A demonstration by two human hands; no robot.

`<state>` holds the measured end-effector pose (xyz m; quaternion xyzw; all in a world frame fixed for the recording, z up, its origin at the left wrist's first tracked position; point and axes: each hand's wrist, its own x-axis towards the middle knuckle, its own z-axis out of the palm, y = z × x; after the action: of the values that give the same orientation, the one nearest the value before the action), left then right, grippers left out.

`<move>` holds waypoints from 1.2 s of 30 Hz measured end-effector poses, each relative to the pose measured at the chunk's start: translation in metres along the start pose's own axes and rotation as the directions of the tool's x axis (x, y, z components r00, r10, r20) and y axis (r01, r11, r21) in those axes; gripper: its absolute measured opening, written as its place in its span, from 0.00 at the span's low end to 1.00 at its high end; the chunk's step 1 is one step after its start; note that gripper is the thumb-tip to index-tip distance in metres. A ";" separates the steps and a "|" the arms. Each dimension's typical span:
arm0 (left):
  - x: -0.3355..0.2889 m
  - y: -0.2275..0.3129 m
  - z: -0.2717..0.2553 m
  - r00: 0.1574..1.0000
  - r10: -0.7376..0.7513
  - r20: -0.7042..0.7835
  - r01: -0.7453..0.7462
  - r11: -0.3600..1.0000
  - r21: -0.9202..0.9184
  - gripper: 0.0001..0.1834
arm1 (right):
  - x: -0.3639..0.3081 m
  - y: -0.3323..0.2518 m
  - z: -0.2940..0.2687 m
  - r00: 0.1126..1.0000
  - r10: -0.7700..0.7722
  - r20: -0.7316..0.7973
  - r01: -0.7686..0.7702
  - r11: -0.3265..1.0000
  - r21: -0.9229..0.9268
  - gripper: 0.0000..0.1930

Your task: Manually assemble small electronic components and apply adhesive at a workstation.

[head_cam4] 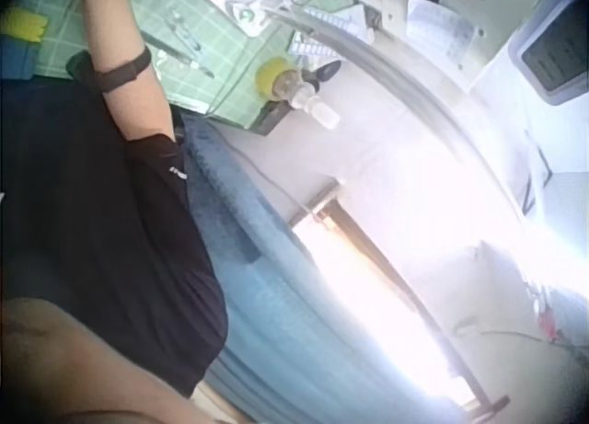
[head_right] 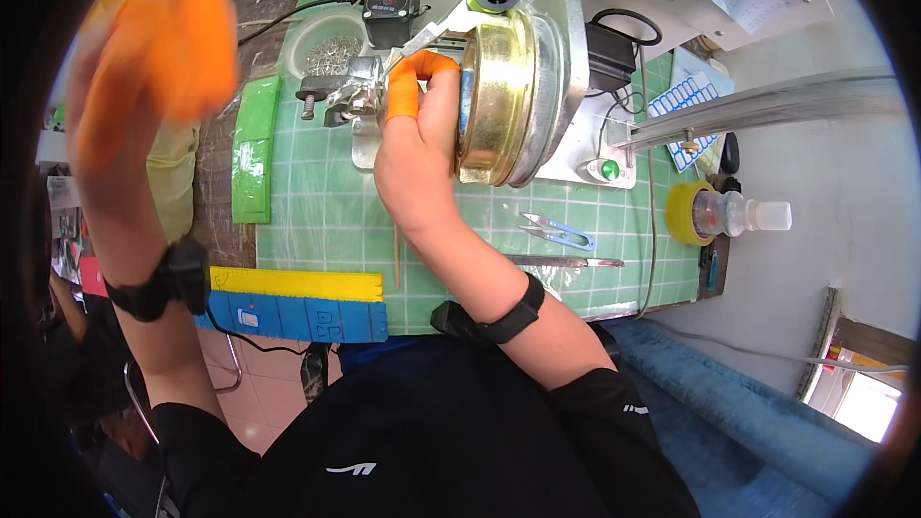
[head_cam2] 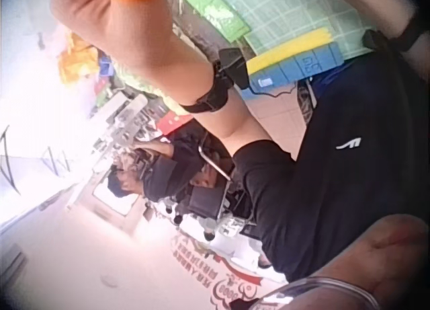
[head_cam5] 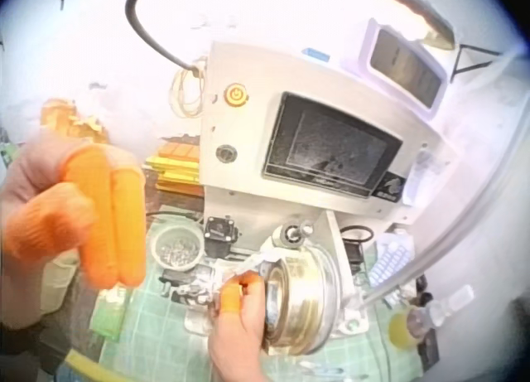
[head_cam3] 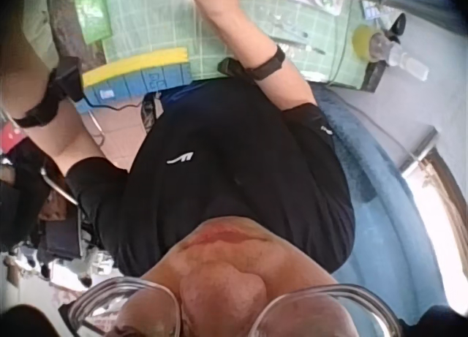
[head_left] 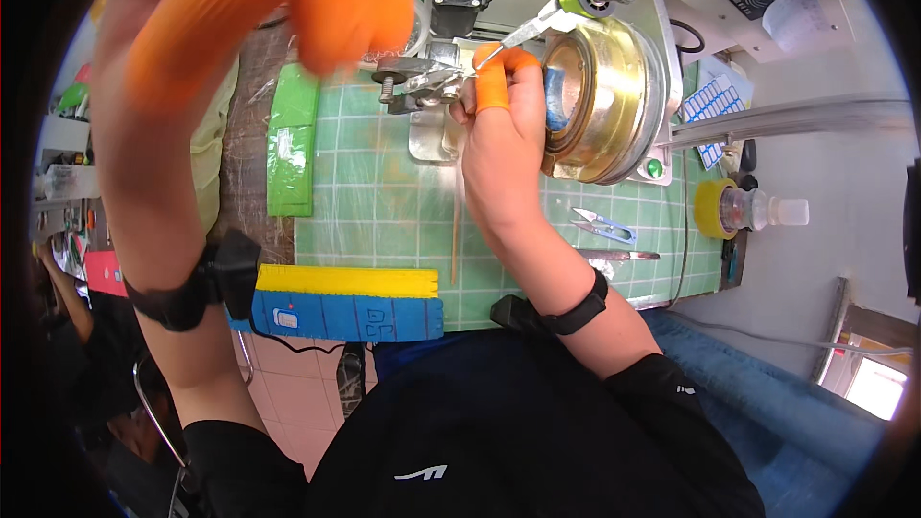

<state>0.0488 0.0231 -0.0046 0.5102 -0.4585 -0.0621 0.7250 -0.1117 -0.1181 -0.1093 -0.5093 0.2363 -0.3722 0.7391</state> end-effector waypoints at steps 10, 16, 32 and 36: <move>0.029 -0.004 0.022 0.791 -0.172 0.588 -0.124 0.895 0.429 0.08 | -0.032 -0.012 -0.005 0.997 0.009 0.074 -0.019 0.990 0.137 0.07; 0.011 0.005 0.021 0.856 -0.245 0.455 -0.038 0.848 0.529 0.08 | -0.023 -0.014 0.000 0.989 -0.017 0.148 0.014 1.000 0.019 0.12; 0.065 -0.041 0.059 0.661 -0.300 0.688 0.010 0.920 0.393 0.08 | -0.012 -0.008 0.001 0.995 0.052 0.080 -0.055 0.997 0.047 0.02; 0.066 -0.046 0.064 0.627 -0.341 0.700 0.118 0.930 0.347 0.08 | -0.020 -0.004 -0.013 0.987 -0.039 0.156 0.019 0.992 0.129 0.03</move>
<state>0.0571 -0.0794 0.0025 0.5865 -0.6504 -0.2969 0.3806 -0.1342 -0.1107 -0.1110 -0.4927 0.1452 -0.3554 0.7810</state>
